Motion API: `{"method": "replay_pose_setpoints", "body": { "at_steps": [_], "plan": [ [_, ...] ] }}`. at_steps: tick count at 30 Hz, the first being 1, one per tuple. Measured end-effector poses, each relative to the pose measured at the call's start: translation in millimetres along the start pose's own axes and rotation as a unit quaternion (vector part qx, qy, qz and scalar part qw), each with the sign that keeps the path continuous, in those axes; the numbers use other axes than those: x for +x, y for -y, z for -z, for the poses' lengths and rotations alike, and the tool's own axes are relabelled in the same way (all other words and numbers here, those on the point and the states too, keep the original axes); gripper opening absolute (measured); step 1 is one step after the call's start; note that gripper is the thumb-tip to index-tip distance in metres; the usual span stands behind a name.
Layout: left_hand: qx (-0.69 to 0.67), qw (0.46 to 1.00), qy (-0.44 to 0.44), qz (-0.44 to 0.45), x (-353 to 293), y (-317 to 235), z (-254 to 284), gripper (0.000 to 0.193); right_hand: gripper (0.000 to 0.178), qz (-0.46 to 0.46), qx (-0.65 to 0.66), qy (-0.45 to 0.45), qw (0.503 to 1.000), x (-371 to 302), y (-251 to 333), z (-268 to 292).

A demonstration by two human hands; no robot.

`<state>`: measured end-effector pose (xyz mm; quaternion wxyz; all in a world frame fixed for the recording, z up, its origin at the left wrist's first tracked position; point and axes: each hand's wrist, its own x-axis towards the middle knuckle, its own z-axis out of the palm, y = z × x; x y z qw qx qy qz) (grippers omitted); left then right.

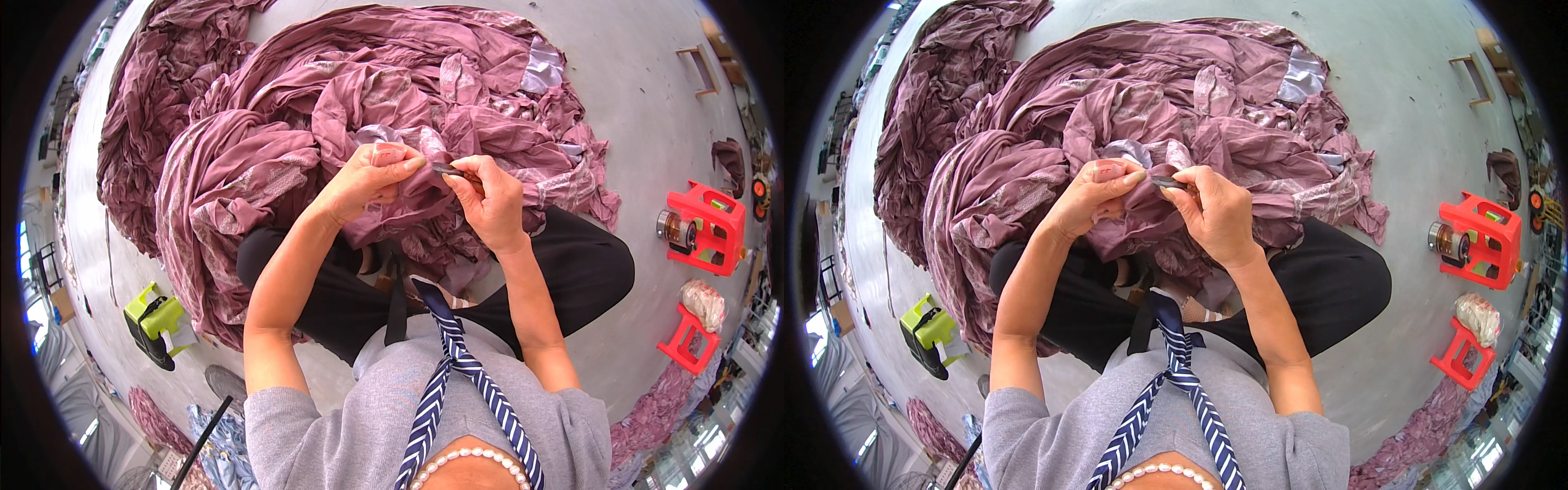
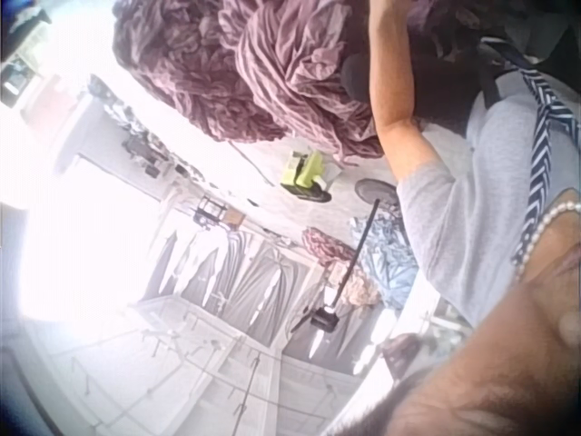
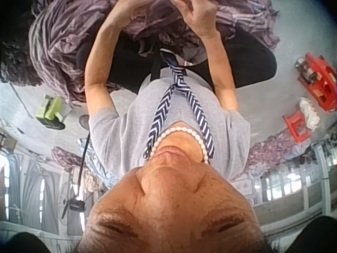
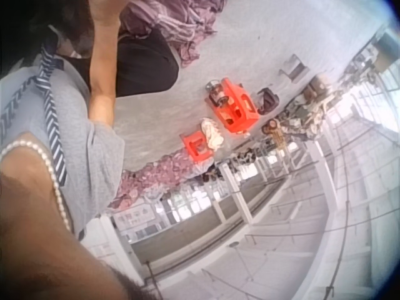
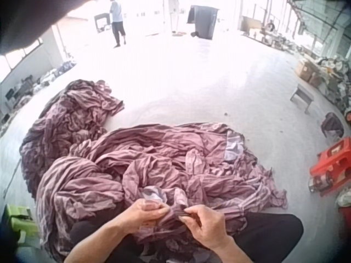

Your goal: The person sits on the floor and uses a small knife to cut tags and small pieces from a large pile of mauve fabric. The person repeatedly picks up fabric pieces, cuts off tags or edges, and places the cut pieces aside.

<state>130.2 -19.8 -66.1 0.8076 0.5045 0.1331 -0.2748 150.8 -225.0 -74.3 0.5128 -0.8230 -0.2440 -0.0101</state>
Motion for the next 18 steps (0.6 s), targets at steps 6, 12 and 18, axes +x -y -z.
{"method": "replay_pose_setpoints", "body": {
  "at_steps": [6, 12, 18],
  "plan": [
    [0.036, 0.999, -0.016, -0.008, -0.8, 1.0, -2.5, 0.015, 0.013, -0.043, 0.011, -0.008, 0.999, 0.4, -0.1, 2.3],
    [-0.073, 0.99, -0.089, -0.082, 3.1, -9.6, 13.3, 0.014, 0.016, -0.178, 0.339, -0.164, 0.909, -2.6, -47.0, 4.0],
    [-0.262, 0.769, -0.383, -0.44, -63.8, -71.4, 134.7, 0.006, 0.019, -0.314, 0.325, -0.282, 0.846, -28.3, -113.4, -10.5]
  ]
}}
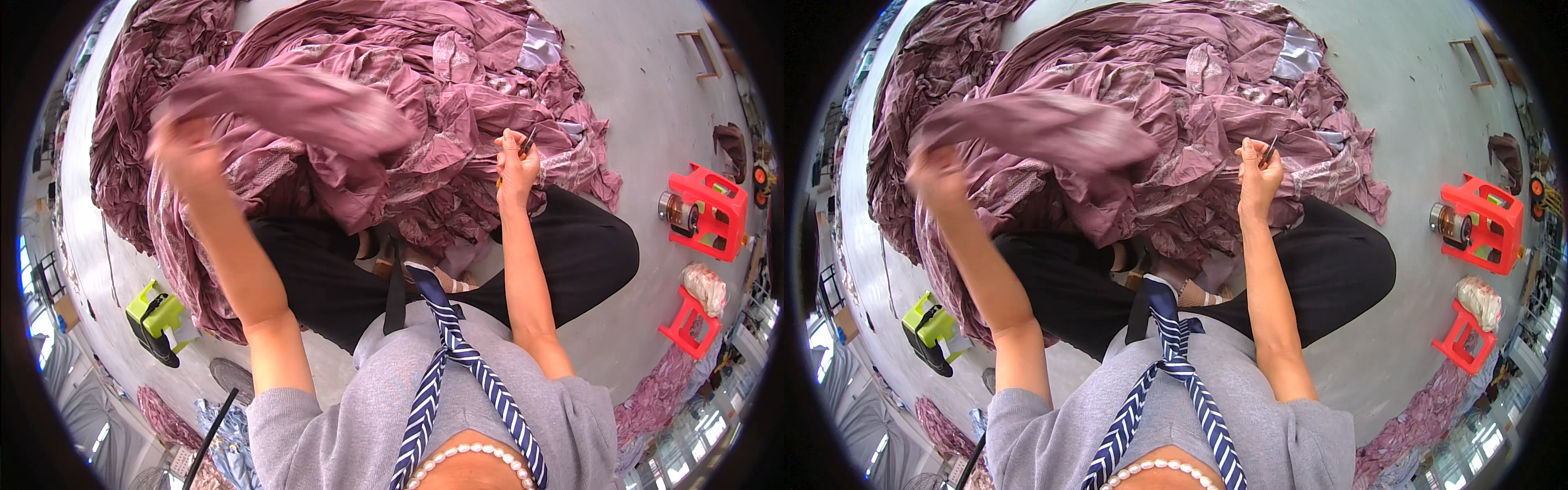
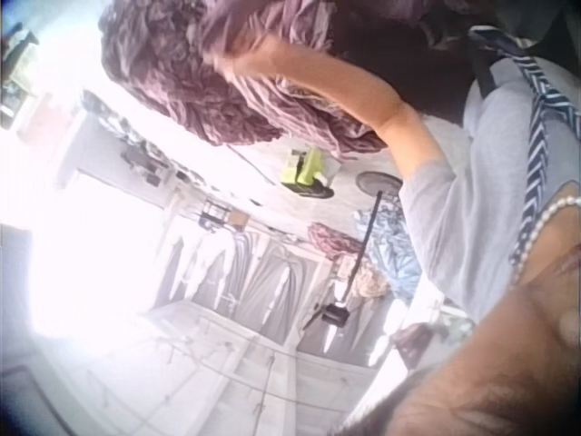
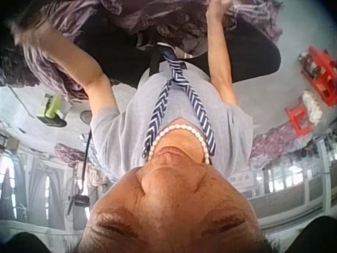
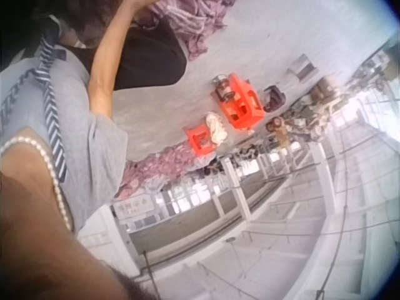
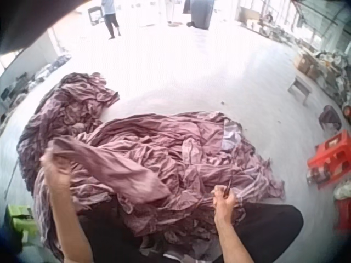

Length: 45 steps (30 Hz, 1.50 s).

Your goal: The person sits on the floor and uses a small knife to cut tags and small pieces from a large pile of mauve fabric. The person repeatedly picks up fabric pieces, cuts off tags or edges, and places the cut pieces aside.

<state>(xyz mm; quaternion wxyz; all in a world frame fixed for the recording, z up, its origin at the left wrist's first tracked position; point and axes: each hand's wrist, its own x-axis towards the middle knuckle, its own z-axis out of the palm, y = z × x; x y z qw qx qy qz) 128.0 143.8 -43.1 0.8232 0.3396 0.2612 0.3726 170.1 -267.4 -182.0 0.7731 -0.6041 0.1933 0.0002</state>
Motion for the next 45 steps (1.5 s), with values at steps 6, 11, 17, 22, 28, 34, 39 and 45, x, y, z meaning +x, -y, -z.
{"method": "replay_pose_setpoints", "body": {
  "at_steps": [6, 11, 17, 22, 28, 34, 39, 45],
  "plan": [
    [-0.033, 0.733, -0.45, -0.508, 40.5, -107.0, 105.5, 0.013, 0.025, 0.032, -0.167, -0.007, 0.985, 39.4, -69.0, 6.2],
    [0.389, 0.615, -0.448, -0.519, 49.2, -88.9, 119.7, 0.02, 0.035, 0.207, -0.482, -0.025, 0.851, 70.2, -89.9, -25.8],
    [0.523, 0.714, 0.009, -0.465, -16.0, -5.7, -11.3, 0.02, 0.018, 0.053, -0.171, 0.165, 0.97, 63.8, -36.8, -35.4],
    [0.48, 0.802, 0.355, 0.014, -89.5, 73.8, -82.0, 0.035, 0.016, -0.007, -0.082, 0.323, 0.943, 7.0, 49.4, -51.7],
    [0.322, 0.754, 0.516, 0.25, -112.3, 92.2, -73.3, 0.034, 0.016, -0.022, -0.086, 0.39, 0.917, -21.0, 86.7, -62.2],
    [0.34, 0.785, 0.404, 0.324, -122.1, 99.2, -72.8, 0.02, 0.016, 0.178, -0.17, 0.282, 0.927, -40.8, 94.7, -70.0],
    [0.343, 0.791, 0.395, 0.319, -123.6, 93.7, -74.3, 0.015, 0.026, 0.442, -0.278, 0.248, 0.816, -42.5, 106.6, -85.7],
    [0.358, 0.783, 0.433, 0.267, -123.4, 95.2, -70.1, 0.015, 0.011, 0.461, -0.346, 0.233, 0.784, -40.7, 102.9, -93.5]
  ]
}}
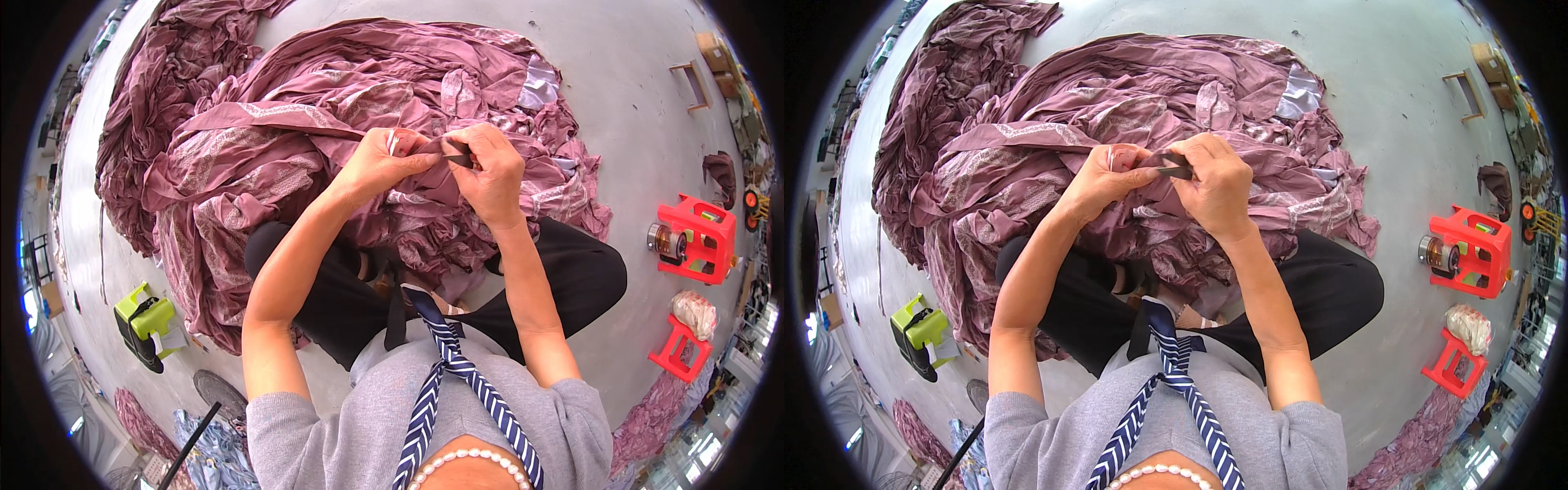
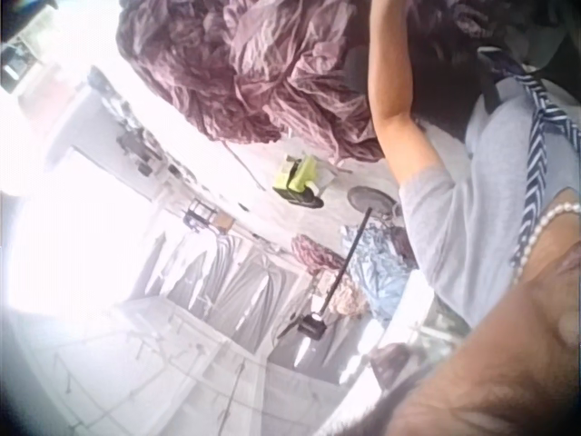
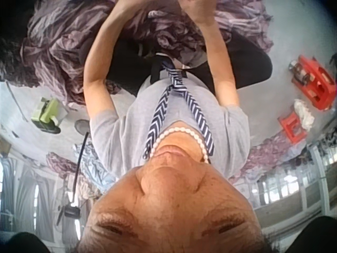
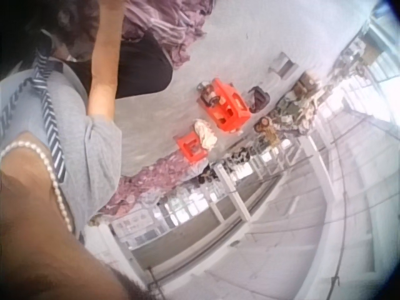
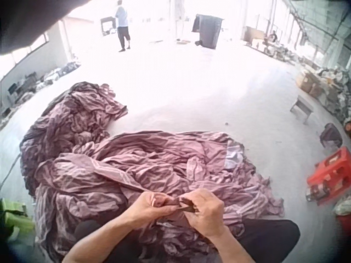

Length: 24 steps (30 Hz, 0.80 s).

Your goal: The person sits on the floor and uses a small knife to cut tags and small pieces from a large pile of mauve fabric. The person repeatedly picks up fabric pieces, cuts off tags or edges, and places the cut pieces aside.

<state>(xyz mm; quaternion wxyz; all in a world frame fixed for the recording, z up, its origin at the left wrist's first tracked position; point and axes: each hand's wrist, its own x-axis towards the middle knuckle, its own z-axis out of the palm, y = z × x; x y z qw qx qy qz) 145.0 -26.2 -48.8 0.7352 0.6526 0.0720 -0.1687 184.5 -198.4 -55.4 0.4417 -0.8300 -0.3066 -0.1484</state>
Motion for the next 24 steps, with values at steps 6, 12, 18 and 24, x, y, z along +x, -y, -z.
{"method": "replay_pose_setpoints", "body": {
  "at_steps": [6, 12, 18, 24],
  "plan": [
    [-0.035, 0.998, -0.01, 0.046, -1.9, -5.9, 0.7, 0.013, 0.007, -0.151, 0.161, 0.014, 0.975, -5.3, -5.9, 1.1],
    [-0.029, 0.997, -0.057, 0.053, -3.6, -9.0, 1.0, 0.015, 0.027, -0.058, 0.052, 0.007, 0.997, -5.2, -1.7, 21.5],
    [0.005, 0.998, -0.067, 0.013, -0.7, -3.8, 1.3, 0.014, 0.024, -0.102, 0.023, 0.018, 0.994, -13.8, 6.0, 23.1],
    [0.01, 0.998, -0.062, -0.006, -1.0, 1.0, 4.3, 0.014, 0.024, -0.072, 0.01, 0.019, 0.997, -16.9, -0.2, 12.4]
  ]
}}
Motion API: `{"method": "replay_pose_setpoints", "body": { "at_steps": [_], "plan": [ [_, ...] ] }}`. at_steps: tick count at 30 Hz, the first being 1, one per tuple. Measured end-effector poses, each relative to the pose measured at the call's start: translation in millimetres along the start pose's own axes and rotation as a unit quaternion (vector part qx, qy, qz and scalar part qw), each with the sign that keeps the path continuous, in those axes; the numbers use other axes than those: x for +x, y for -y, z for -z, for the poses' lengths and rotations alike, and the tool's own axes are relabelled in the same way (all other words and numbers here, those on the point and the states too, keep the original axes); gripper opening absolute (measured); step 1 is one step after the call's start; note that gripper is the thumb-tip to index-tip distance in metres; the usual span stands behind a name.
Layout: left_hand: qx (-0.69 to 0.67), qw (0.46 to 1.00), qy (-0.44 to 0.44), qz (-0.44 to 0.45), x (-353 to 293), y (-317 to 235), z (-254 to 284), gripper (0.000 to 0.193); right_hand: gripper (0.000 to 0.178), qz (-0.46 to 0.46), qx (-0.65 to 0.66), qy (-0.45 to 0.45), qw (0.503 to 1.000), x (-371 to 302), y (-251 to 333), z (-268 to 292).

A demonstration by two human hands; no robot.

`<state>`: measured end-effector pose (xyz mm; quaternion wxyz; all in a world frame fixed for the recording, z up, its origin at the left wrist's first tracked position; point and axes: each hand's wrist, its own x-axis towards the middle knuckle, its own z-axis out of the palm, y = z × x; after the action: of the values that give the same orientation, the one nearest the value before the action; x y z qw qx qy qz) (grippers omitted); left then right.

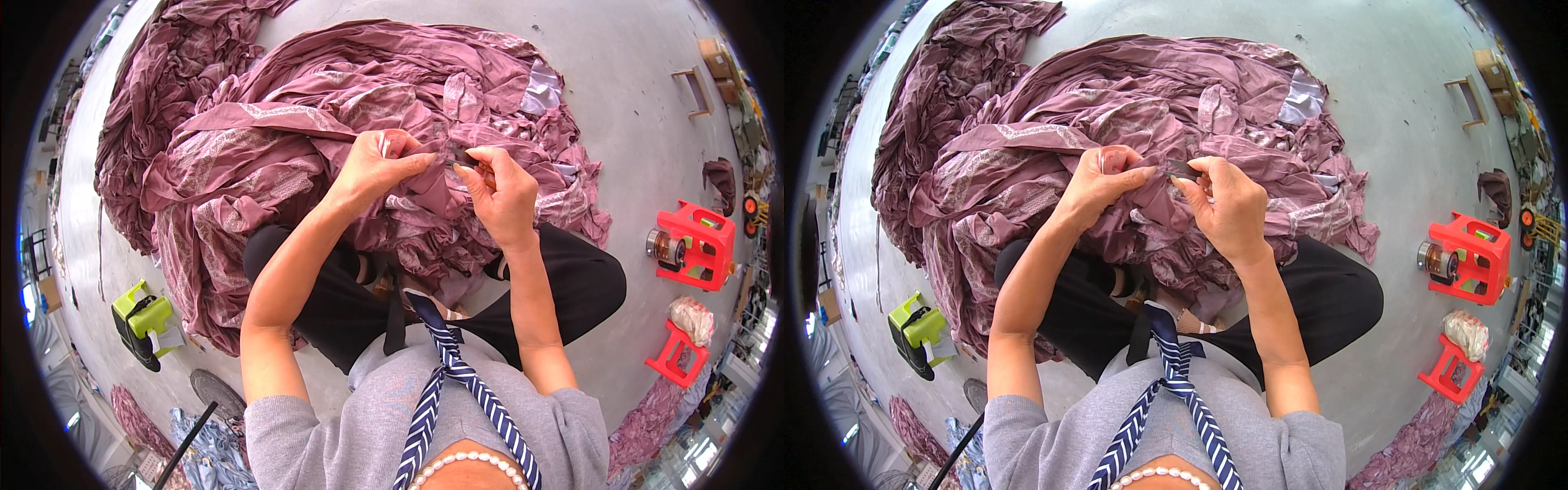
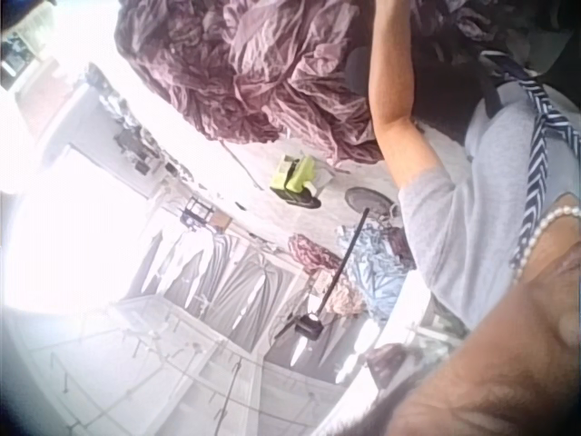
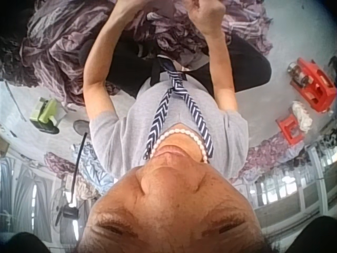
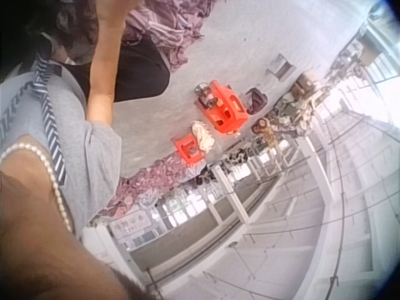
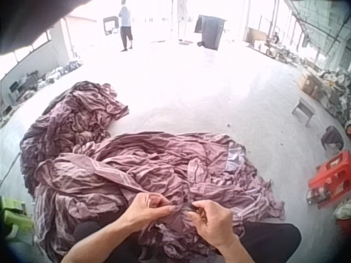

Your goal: The person sits on the floor and uses a small knife to cut tags and small pieces from a large pile of mauve fabric. The person repeatedly picks up fabric pieces, cuts off tags or edges, and places the cut pieces aside.

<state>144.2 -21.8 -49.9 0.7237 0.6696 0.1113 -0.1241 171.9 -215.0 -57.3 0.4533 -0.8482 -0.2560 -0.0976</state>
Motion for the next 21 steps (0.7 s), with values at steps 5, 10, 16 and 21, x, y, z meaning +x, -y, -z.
{"method": "replay_pose_setpoints", "body": {
  "at_steps": [5, 10, 16, 21],
  "plan": [
    [0.019, 1.0, 0.015, 0.007, -0.9, -3.8, 0.7, 0.013, 0.023, 0.034, 0.004, -0.013, 0.999, 1.6, -0.8, -4.6],
    [0.038, 0.999, -0.001, 0.004, -2.3, -5.5, 0.8, 0.014, 0.024, 0.021, -0.008, 0.003, 1.0, 1.3, -0.7, -2.8],
    [0.037, 0.999, 0.011, -0.017, -4.2, -7.3, -0.1, 0.014, 0.022, 0.038, -0.032, 0.032, 0.998, 4.2, 2.9, 1.0],
    [0.048, 0.998, 0.018, -0.036, -3.9, -3.9, -0.9, 0.012, 0.022, 0.049, -0.042, 0.027, 0.998, 5.5, 3.2, -1.1]
  ]
}}
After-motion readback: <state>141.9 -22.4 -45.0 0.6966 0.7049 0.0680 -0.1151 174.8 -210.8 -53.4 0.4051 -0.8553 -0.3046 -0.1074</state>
